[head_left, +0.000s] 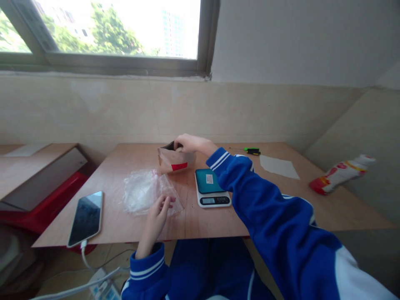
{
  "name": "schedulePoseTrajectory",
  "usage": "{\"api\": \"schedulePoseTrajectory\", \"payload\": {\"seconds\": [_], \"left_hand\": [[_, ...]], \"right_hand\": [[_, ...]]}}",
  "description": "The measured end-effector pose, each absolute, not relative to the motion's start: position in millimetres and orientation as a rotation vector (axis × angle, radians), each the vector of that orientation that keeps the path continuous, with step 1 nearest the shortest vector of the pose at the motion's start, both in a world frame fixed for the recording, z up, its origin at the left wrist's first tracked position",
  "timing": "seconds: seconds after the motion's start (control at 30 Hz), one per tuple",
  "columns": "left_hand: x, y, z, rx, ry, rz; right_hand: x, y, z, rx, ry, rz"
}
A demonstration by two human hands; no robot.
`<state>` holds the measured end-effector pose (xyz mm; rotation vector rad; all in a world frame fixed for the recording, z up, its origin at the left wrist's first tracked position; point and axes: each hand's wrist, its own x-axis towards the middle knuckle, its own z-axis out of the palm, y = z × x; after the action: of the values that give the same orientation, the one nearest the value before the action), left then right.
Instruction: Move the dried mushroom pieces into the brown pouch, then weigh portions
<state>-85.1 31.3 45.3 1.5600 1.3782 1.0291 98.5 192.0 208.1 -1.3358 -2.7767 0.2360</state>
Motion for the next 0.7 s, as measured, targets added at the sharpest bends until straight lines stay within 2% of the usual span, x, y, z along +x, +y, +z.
{"api": "schedulePoseTrajectory", "payload": {"seconds": [0.27,0.37,0.43,0.57,0.7], "left_hand": [[-87,35,38,1.538,1.371,1.030],[-88,37,36,1.521,1.377,1.032],[-88,38,35,1.506,1.386,1.036],[-88,41,33,1.492,1.400,1.039],[-87,42,33,1.489,1.412,1.029]], "right_hand": [[110,174,231,-1.093,-2.414,0.234],[130,154,236,-0.992,-2.140,0.399],[150,139,232,-0.930,-1.973,0.643],[195,122,196,-0.920,-1.845,1.174],[220,129,135,-1.164,-1.872,1.270]]}}
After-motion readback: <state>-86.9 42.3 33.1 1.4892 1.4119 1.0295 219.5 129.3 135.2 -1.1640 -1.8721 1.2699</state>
